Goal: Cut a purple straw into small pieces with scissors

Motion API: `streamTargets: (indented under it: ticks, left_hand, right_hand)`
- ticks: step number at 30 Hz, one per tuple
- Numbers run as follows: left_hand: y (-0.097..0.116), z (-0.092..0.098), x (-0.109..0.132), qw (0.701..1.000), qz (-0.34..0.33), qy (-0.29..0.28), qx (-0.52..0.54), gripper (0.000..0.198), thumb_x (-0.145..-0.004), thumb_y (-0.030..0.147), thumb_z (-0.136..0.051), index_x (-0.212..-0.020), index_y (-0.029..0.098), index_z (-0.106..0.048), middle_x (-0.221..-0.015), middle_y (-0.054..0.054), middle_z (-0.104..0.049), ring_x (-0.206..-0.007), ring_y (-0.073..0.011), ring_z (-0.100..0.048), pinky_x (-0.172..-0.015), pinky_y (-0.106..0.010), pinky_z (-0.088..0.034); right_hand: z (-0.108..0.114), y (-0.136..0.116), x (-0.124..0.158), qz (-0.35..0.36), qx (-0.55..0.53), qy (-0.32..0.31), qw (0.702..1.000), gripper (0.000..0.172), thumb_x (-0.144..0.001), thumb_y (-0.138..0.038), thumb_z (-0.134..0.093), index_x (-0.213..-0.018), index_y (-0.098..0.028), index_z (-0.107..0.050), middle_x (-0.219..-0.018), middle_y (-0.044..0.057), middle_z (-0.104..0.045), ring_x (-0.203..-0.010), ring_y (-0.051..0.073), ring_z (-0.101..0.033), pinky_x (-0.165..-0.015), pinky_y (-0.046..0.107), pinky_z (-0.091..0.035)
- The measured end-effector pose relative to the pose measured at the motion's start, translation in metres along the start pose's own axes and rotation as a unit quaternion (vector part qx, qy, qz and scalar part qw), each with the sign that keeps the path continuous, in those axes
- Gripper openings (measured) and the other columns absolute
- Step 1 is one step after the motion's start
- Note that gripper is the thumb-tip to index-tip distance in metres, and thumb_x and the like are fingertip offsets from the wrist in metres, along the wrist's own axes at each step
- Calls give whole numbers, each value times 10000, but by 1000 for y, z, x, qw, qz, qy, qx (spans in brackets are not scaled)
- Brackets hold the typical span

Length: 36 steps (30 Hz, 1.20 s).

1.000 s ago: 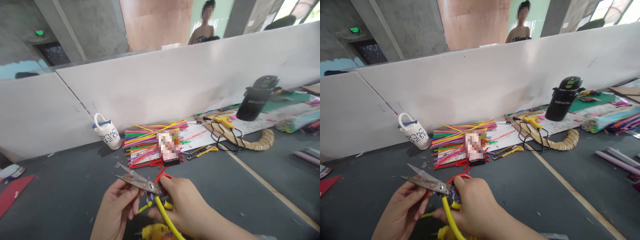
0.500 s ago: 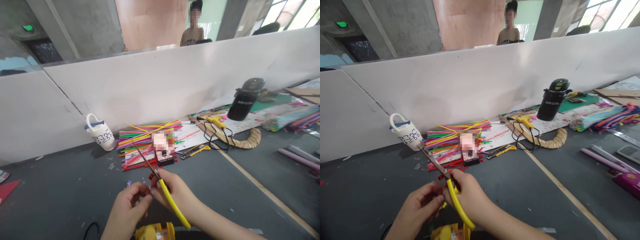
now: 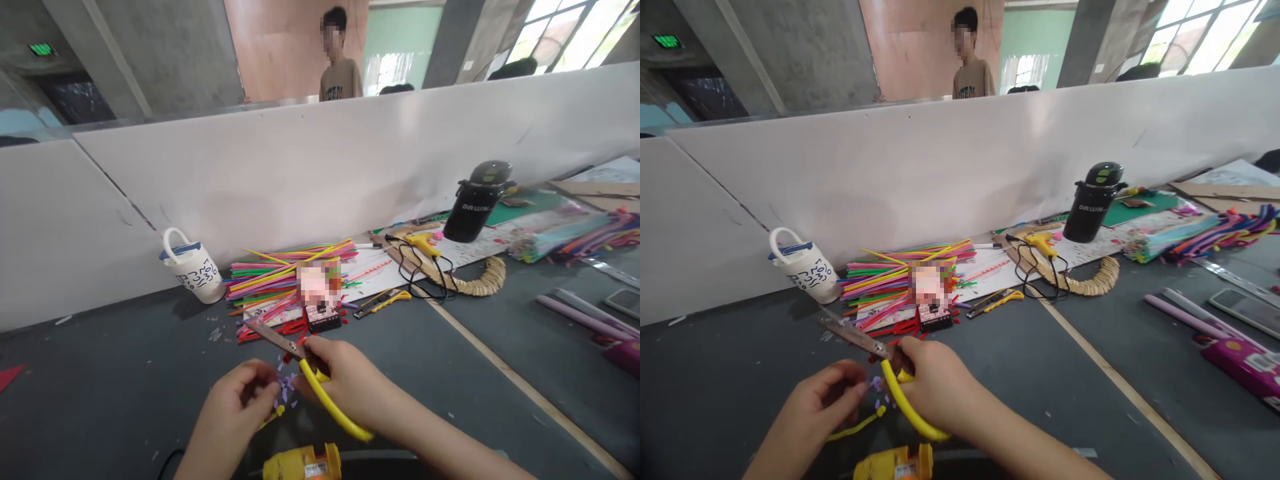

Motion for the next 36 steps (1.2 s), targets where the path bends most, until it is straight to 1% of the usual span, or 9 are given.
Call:
streamTargets:
  ticks: [4, 6, 11, 17, 21, 24, 27, 32, 36]
  left_hand:
    - [0, 41, -4, 997, 1, 73, -21, 172, -608, 330, -685, -674, 174, -658, -446, 31, -557, -432, -143, -505, -425, -220, -390]
    - [-1, 59, -6, 994, -3, 109, -17, 205, -602, 365, -693, -657, 172, -650, -445, 26, -561, -437, -144, -501, -423, -219, -391]
    - [-4, 84, -6, 989, -6, 150, -1, 234, -594, 376, -711, -685, 172, -644, -468, 22, -577, -447, -136, -492, -433, -216, -398]
    - [-7, 78, -7, 993, 1, 119, -27, 277, -617, 436, -659, -723, 183, -624, -483, 25, -571, -465, -151, -506, -449, -241, -410]
    - [-19, 73, -12, 995, 9, 86, -47, 310, -616, 473, -629, -749, 193, -612, -472, 34, -569, -475, -156, -510, -463, -248, -415]
    - [-25, 74, -16, 995, 3, 87, -47, 319, -609, 478, -624, -761, 198, -607, -471, 37, -572, -483, -158, -515, -460, -244, -413]
    - [-29, 75, -19, 995, 9, 81, -52, 330, -607, 490, -624, -771, 204, -609, -481, 34, -584, -496, -161, -527, -464, -240, -421]
    - [-33, 74, -22, 996, 15, 67, -49, 364, -594, 509, -634, -795, 207, -609, -502, 33, -598, -506, -159, -537, -476, -237, -433]
    - [-35, 75, -20, 996, 25, 80, -44, 384, -569, 541, -634, -765, 212, -602, -477, 41, -574, -494, -155, -525, -463, -233, -427]
  right_hand:
    - [19, 20, -5, 7, 104, 3, 995, 232, -610, -94, -543, -823, -180, -578, -847, 48, -626, -773, 192, -547, -642, 255, -337]
    - [23, 34, -6, -1, 142, 3, 990, 233, -624, -83, -515, -830, -169, -580, -866, 71, -631, -808, 211, -562, -671, 272, -353]
    - [10, 60, -7, -20, 203, 4, 979, 268, -614, -80, -527, -871, -134, -577, -892, 107, -640, -819, 229, -592, -676, 277, -393]
    - [-9, 55, -6, 5, 239, 28, 971, 241, -658, -166, -584, -892, -107, -583, -931, 138, -606, -861, 257, -570, -712, 303, -417]
    - [9, 50, -10, 50, 250, 57, 965, 145, -728, -161, -538, -862, -140, -593, -869, 108, -602, -891, 257, -532, -775, 338, -401]
    - [25, 54, -14, 90, 243, 83, 962, 318, -732, -20, -458, -1004, -156, -551, -966, 81, -586, -960, 199, -504, -840, 298, -379]
    - [28, 60, -16, 127, 241, 91, 958, 350, -705, 16, -495, -995, -168, -561, -1045, 85, -564, -1012, 192, -481, -891, 308, -359]
    - [19, 64, -15, 160, 243, 101, 951, 238, -754, -120, -618, -986, -155, -576, -1055, 95, -563, -1025, 227, -483, -913, 397, -356]
    - [19, 62, -16, 170, 240, 111, 949, 198, -855, -289, -560, -1003, -157, -572, -1057, 54, -566, -989, 220, -528, -849, 439, -414]
Point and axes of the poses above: each hand's wrist, its own x-axis away from the middle knuckle, its own z-axis out of the back of the hand, y = z × x, the point moved 9 cm from there along -x, towards the middle knuckle
